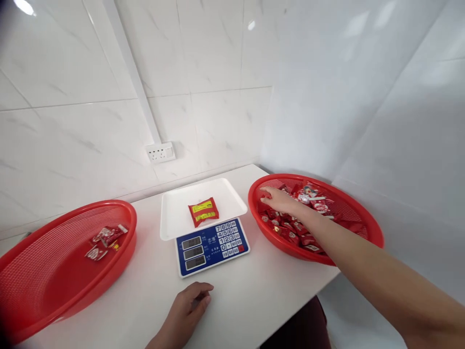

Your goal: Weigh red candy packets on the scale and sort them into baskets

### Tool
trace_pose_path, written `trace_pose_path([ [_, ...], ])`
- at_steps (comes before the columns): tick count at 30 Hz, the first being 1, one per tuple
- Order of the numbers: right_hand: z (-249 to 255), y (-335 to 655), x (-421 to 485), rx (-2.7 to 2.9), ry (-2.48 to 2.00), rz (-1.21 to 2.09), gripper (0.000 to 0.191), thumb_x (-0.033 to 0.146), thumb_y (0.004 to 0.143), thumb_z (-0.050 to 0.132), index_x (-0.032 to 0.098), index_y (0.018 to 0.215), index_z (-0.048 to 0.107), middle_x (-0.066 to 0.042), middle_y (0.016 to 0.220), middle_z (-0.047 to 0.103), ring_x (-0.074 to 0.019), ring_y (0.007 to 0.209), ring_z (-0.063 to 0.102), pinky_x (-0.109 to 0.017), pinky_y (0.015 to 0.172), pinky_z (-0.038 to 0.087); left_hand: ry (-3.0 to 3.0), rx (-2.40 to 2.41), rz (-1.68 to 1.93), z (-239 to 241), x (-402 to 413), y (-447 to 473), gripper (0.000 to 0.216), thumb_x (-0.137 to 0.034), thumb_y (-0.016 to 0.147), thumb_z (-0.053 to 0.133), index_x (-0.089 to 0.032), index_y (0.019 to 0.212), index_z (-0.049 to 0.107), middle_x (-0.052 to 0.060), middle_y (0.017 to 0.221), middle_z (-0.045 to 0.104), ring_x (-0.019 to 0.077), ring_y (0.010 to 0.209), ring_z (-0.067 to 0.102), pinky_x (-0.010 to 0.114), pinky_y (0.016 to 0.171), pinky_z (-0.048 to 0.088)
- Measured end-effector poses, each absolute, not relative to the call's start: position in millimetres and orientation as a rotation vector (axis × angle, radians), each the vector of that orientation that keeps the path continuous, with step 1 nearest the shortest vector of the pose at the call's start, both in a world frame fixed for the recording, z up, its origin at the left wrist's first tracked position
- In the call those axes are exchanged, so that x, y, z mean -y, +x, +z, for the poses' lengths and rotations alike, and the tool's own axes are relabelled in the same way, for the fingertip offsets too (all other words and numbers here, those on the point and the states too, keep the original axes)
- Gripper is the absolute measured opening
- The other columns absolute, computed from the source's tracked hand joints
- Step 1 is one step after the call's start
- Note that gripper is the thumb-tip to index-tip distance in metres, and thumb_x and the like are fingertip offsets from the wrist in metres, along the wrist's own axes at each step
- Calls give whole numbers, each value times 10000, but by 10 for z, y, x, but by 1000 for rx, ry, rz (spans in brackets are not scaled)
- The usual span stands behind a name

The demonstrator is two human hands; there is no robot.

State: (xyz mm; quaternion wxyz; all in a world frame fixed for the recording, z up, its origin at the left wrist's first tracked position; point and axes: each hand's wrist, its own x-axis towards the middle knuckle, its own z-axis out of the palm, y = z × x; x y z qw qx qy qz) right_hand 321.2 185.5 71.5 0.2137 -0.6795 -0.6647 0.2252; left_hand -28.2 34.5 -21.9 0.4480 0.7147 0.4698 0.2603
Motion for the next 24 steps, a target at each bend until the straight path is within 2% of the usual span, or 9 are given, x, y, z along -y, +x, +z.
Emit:
trace_pose_path([
  [5, 509, 3568, -1701, 1935, -1963, 763, 687, 363, 626, 699, 197, 1266, 510, -110, 1360, 469, -323, 1249, 413, -430, 1045, 321, 1744, -1191, 724, -275, -372, -248, 278, -401, 828, 481, -226, 953, 658, 48, 911, 675, 189, 823, 618, 265, 746, 497],
  [9, 450, 3620, -1658, 2053, -2004, 820, 645, 327, 527, 751, 197, 1143, 609, -145, 1253, 564, -377, 1142, 507, -476, 972, 376, 1750, -1219, 701, -289, -390, -239, 313, -441, 819, 482, -219, 947, 662, 50, 888, 685, 188, 810, 621, 265, 740, 497],
  [11, 460, 3653, -1648, 2062, -2019, 828, 527, 277, 515, 744, 209, 1030, 659, -128, 1108, 652, -363, 1036, 579, -464, 904, 426, 1753, -1225, 689, -290, -391, -242, 326, -455, 818, 480, -218, 949, 662, 48, 879, 686, 187, 807, 622, 264, 738, 495],
  [13, 488, 3698, -1627, 2072, -2033, 835, 321, 226, 517, 718, 209, 836, 695, -94, 894, 707, -337, 914, 626, -436, 827, 465, 1745, -1231, 716, -295, -387, -243, 333, -466, 813, 483, -219, 943, 663, 47, 872, 687, 187, 805, 621, 264, 738, 493],
  [16, 551, 3771, -1575, 2079, -2031, 858, 55, 185, 537, 670, 196, 587, 651, -60, 664, 678, -303, 762, 643, -402, 729, 487, 1741, -1248, 741, -314, -379, -238, 352, -495, 805, 482, -225, 932, 669, 49, 885, 688, 190, 815, 620, 264, 740, 495],
  [19, 644, 3845, -1528, 2030, -1994, 896, 40, 217, 597, 625, 202, 619, 655, -46, 680, 677, -264, 724, 638, -363, 672, 496, 1747, -1252, 741, -333, -379, -234, 364, -511, 803, 476, -229, 926, 670, 53, 898, 687, 193, 821, 620, 269, 748, 497],
  [22, 740, 3895, -1514, 1865, -1983, 1028, 166, 296, 638, 626, 226, 777, 683, -51, 789, 699, -253, 758, 641, -349, 650, 513, 1737, -1246, 742, -341, -382, -230, 365, -510, 801, 479, -223, 928, 666, 56, 896, 687, 196, 818, 621, 276, 739, 503],
  [24, 773, 3875, -1519, 1845, -2001, 1048, 320, 337, 599, 682, 232, 902, 690, -72, 943, 696, -280, 878, 633, -370, 735, 513, 1730, -1246, 745, -337, -380, -226, 361, -508, 801, 483, -223, 929, 664, 54, 899, 688, 195, 822, 622, 277, 740, 503],
])
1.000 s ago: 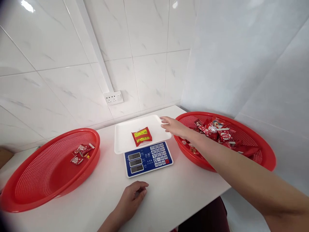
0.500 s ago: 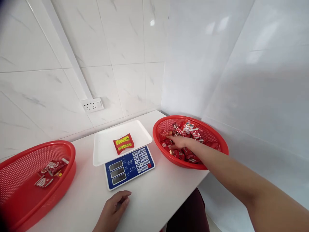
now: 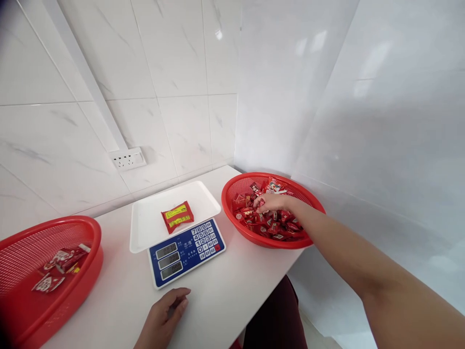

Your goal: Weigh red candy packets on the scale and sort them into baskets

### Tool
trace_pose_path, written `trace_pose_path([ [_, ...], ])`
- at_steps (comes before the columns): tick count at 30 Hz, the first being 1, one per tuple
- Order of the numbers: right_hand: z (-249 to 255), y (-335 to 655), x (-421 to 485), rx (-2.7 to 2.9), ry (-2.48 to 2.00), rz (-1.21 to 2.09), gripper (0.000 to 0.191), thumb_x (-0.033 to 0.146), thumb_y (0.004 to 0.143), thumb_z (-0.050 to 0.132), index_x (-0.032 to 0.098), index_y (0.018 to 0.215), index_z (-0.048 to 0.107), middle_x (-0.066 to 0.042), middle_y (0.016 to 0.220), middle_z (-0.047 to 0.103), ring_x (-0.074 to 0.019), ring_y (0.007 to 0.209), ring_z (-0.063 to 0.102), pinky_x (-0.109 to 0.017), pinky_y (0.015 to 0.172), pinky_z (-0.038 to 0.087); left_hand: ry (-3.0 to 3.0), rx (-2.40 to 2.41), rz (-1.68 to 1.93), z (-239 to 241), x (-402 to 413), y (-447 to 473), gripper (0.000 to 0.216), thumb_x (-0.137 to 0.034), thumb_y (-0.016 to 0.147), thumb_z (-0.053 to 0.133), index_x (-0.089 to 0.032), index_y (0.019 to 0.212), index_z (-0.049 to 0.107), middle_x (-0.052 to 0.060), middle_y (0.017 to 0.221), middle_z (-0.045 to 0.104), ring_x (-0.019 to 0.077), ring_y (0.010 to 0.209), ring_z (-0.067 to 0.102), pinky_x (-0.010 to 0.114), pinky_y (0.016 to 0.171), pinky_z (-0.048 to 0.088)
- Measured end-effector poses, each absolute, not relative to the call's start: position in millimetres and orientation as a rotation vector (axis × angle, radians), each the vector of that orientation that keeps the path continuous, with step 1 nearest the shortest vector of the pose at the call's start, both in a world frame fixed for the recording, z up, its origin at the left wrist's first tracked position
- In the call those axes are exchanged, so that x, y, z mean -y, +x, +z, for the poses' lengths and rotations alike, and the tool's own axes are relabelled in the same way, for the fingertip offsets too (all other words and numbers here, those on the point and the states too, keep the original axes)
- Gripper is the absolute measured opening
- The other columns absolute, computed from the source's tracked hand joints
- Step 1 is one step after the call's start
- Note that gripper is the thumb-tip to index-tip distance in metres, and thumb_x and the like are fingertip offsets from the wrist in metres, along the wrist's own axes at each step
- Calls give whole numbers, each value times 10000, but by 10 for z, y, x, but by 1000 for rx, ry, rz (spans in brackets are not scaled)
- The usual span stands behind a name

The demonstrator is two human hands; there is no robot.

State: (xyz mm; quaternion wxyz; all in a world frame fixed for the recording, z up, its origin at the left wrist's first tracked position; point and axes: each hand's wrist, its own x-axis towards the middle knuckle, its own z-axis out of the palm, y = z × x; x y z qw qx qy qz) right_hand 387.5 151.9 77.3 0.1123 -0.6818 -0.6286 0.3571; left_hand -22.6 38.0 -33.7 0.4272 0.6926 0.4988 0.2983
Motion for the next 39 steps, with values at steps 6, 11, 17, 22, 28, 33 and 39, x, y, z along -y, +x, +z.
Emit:
trace_pose_path([
  [6, 589, 3460, -1460, 2141, -2012, 934, 662, 311, 515, 742, 263, 1162, 610, -80, 1285, 542, -322, 1008, 594, -389, 823, 482, 1724, -1261, 748, -281, -378, -226, 385, -531, 797, 487, -217, 921, 671, 52, 882, 695, 195, 817, 629, 280, 733, 509],
  [11, 564, 3286, -1496, 2109, -2015, 762, 303, 214, 553, 709, 232, 855, 698, -71, 937, 698, -308, 804, 641, -374, 721, 484, 1772, -1222, 623, -243, -417, -267, 373, -495, 812, 477, -214, 970, 664, 56, 919, 694, 199, 851, 630, 284, 762, 507],
  [17, 838, 3573, -1607, 1867, -1976, 633, 371, 437, 711, 626, 212, 1006, 622, -81, 1060, 663, -283, 988, 588, -342, 804, 464, 1782, -1208, 655, -272, -421, -269, 343, -467, 814, 482, -218, 964, 665, 51, 917, 695, 193, 846, 632, 276, 766, 504],
  [22, 939, 3587, -1545, 1444, -1870, 796, 350, 510, 658, 678, 190, 787, 614, -65, 902, 691, -256, 884, 620, -325, 760, 483, 1750, -1218, 710, -286, -396, -243, 310, -438, 810, 494, -217, 947, 663, 50, 916, 694, 195, 848, 630, 278, 772, 500],
  [28, 1190, 3087, -1613, 1290, -1619, 951, 371, 503, 633, 718, 192, 800, 603, -52, 797, 694, -225, 773, 638, -304, 650, 512, 1741, -1211, 683, -217, -374, -244, 267, -377, 828, 483, -220, 958, 656, 44, 921, 684, 186, 839, 627, 258, 744, 501],
  [33, 1303, 2477, -1802, 1525, -1592, 1062, 336, 467, 618, 744, 186, 728, 598, -54, 746, 680, -180, 651, 629, -252, 506, 493, 1769, -1214, 646, -176, -365, -266, 256, -329, 844, 468, -210, 988, 642, 43, 917, 675, 174, 827, 619, 254, 747, 494],
  [39, 1168, 2102, -2103, 1727, -1761, 877, 395, 520, 601, 736, 170, 694, 579, -20, 635, 611, -87, 455, 505, -193, 361, 378, 1755, -1207, 638, -192, -344, -282, 250, -298, 840, 472, -205, 1002, 639, 44, 931, 660, 171, 830, 602, 256, 733, 488],
])
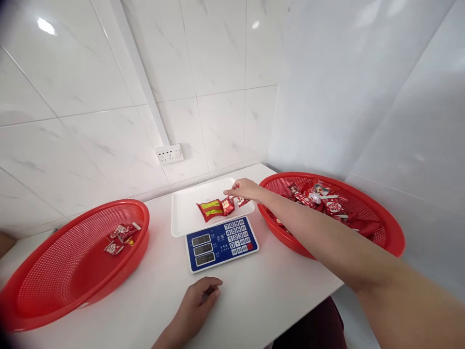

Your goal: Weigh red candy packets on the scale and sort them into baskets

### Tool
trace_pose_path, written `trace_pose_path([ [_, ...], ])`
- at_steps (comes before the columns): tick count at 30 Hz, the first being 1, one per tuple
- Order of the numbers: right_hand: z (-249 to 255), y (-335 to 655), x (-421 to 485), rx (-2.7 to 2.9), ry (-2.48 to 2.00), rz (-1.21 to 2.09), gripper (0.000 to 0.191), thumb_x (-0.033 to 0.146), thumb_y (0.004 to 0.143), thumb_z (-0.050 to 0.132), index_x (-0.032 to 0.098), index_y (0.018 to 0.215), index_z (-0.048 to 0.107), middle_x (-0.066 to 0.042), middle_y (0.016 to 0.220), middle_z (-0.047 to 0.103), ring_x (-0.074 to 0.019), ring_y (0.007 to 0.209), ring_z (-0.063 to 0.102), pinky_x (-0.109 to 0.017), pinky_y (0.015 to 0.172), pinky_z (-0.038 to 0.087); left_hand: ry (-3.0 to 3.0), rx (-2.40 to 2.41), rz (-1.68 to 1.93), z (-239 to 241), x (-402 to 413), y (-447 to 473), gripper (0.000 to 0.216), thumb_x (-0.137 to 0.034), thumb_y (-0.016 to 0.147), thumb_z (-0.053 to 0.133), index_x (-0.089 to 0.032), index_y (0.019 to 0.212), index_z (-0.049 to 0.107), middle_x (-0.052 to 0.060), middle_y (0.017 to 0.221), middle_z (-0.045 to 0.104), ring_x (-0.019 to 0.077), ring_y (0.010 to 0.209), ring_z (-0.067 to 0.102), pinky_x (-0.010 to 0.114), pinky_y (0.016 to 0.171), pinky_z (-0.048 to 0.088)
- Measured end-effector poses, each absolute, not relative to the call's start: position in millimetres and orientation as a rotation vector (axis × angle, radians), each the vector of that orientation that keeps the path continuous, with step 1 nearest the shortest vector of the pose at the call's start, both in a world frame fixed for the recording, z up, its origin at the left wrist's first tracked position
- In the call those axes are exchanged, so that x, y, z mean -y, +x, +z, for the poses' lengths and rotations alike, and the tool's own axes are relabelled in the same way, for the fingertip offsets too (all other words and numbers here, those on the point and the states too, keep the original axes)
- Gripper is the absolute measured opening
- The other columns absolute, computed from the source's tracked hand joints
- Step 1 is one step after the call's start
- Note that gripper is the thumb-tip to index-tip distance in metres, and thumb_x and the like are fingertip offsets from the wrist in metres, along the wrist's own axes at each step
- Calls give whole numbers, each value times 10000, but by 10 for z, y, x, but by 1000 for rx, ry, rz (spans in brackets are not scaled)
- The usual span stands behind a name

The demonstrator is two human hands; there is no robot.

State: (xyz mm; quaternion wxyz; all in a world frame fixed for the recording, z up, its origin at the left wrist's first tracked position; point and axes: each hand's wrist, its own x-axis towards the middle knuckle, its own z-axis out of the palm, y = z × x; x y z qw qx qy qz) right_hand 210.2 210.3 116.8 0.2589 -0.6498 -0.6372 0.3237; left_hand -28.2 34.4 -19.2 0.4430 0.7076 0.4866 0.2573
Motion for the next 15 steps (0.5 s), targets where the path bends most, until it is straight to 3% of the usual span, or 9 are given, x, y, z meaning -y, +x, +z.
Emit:
trace_pose_path([
  [4, 1129, 2025, -2190, 1716, -1740, 851, 322, 476, 705, 668, 171, 774, 590, -28, 678, 613, -89, 487, 533, -176, 373, 384, 1760, -1182, 633, -209, -340, -290, 249, -276, 836, 473, -212, 1015, 635, 42, 951, 654, 169, 838, 600, 253, 712, 490],
  [7, 1161, 1926, -2186, 1676, -1646, 961, 246, 372, 756, 639, 170, 890, 596, -59, 825, 634, -96, 566, 570, -174, 423, 445, 1762, -1169, 637, -205, -340, -293, 244, -268, 836, 475, -215, 1012, 636, 38, 971, 651, 168, 846, 601, 253, 717, 490],
  [12, 1212, 1737, -2155, 1698, -1508, 1190, 456, 298, 795, 596, 216, 1233, 496, -124, 1175, 573, -174, 815, 635, -232, 555, 544, 1754, -1159, 631, -176, -329, -298, 248, -260, 840, 471, -216, 1022, 634, 39, 990, 652, 169, 851, 605, 256, 724, 493],
  [15, 1182, 1705, -2179, 1753, -1537, 1141, 510, 299, 823, 550, 247, 1317, 433, -130, 1319, 482, -233, 973, 609, -264, 608, 552, 1760, -1167, 616, -170, -332, -300, 249, -250, 836, 476, -215, 1023, 637, 41, 993, 654, 173, 856, 607, 260, 719, 494],
])
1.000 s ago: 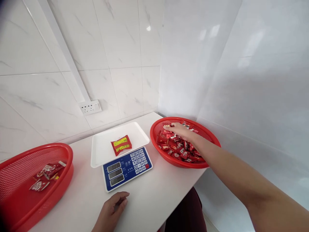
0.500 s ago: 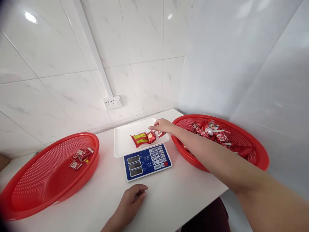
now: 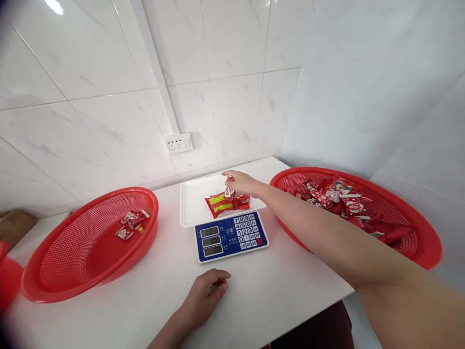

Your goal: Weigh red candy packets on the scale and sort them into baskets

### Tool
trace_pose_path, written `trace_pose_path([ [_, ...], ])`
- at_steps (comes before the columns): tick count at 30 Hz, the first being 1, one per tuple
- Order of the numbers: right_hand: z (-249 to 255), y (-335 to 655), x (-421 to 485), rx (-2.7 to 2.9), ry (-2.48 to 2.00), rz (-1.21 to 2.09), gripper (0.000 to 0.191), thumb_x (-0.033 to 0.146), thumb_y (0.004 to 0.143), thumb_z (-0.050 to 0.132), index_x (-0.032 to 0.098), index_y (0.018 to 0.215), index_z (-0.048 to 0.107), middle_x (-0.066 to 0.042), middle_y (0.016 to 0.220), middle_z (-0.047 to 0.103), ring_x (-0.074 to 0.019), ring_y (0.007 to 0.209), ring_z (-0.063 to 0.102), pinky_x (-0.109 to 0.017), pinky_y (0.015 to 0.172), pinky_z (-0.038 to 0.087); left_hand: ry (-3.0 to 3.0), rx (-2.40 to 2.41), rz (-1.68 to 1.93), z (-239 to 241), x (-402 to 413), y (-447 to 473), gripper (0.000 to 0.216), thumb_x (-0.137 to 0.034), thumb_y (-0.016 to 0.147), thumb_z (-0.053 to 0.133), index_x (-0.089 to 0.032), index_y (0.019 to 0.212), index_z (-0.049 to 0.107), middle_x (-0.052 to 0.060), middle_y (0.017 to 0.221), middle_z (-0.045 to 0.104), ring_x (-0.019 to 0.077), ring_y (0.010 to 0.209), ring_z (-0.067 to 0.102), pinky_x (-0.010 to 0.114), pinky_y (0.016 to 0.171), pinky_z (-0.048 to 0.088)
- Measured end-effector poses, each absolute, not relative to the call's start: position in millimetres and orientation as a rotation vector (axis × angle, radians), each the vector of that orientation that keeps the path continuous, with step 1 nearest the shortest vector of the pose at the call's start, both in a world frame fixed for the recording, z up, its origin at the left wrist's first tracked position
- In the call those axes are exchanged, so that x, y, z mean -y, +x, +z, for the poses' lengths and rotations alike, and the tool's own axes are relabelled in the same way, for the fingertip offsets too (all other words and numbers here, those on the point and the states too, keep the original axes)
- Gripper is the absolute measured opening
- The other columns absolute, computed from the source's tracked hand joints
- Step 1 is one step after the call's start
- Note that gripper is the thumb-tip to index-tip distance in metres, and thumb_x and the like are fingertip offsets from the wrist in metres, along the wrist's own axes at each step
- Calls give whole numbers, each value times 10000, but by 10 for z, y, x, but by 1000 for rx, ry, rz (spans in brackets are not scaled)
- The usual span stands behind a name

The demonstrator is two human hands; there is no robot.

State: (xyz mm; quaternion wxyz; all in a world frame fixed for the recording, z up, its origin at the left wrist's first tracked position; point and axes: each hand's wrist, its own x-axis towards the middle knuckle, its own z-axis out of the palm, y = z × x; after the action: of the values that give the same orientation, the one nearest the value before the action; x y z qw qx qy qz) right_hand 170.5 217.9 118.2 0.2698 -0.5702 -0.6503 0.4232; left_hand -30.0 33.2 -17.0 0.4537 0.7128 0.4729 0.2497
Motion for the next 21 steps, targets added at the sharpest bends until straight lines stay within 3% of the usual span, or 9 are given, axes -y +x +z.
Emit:
trace_pose_path([
  [4, 1128, 1743, -2222, 1834, -1530, 1025, 476, 281, 868, 467, 251, 1340, 414, -99, 1359, 466, -242, 1171, 496, -320, 813, 510, 1757, -1168, 610, -169, -346, -304, 250, -244, 832, 481, -216, 1024, 638, 42, 1000, 654, 174, 862, 609, 261, 712, 497],
  [9, 1141, 1775, -2192, 1880, -1514, 883, 441, 225, 885, 418, 196, 1324, 434, -84, 1395, 429, -202, 1239, 428, -340, 987, 387, 1745, -1165, 605, -144, -351, -304, 250, -243, 831, 481, -214, 1022, 639, 44, 1017, 655, 175, 870, 612, 262, 713, 502],
  [12, 1171, 1773, -2155, 1857, -1544, 796, 413, 225, 889, 407, 172, 1295, 459, -100, 1320, 510, -202, 1202, 465, -340, 973, 398, 1749, -1166, 603, -135, -356, -298, 254, -240, 832, 479, -212, 1029, 637, 45, 1021, 656, 172, 867, 613, 265, 727, 503],
  [17, 1166, 1727, -2065, 1812, -1612, 863, 399, 235, 891, 374, 179, 1279, 452, -123, 1162, 609, -194, 908, 631, -305, 733, 528, 1753, -1152, 606, -143, -362, -301, 250, -251, 837, 479, -213, 1029, 635, 44, 1009, 656, 169, 863, 613, 263, 727, 504],
  [21, 1136, 1658, -1976, 2102, -1607, 706, 452, 226, 866, 437, 216, 1318, 432, -94, 1320, 498, -224, 1125, 532, -344, 890, 475, 1774, -1144, 599, -146, -352, -311, 252, -247, 839, 477, -218, 1034, 633, 39, 1020, 655, 165, 859, 613, 266, 732, 502],
])
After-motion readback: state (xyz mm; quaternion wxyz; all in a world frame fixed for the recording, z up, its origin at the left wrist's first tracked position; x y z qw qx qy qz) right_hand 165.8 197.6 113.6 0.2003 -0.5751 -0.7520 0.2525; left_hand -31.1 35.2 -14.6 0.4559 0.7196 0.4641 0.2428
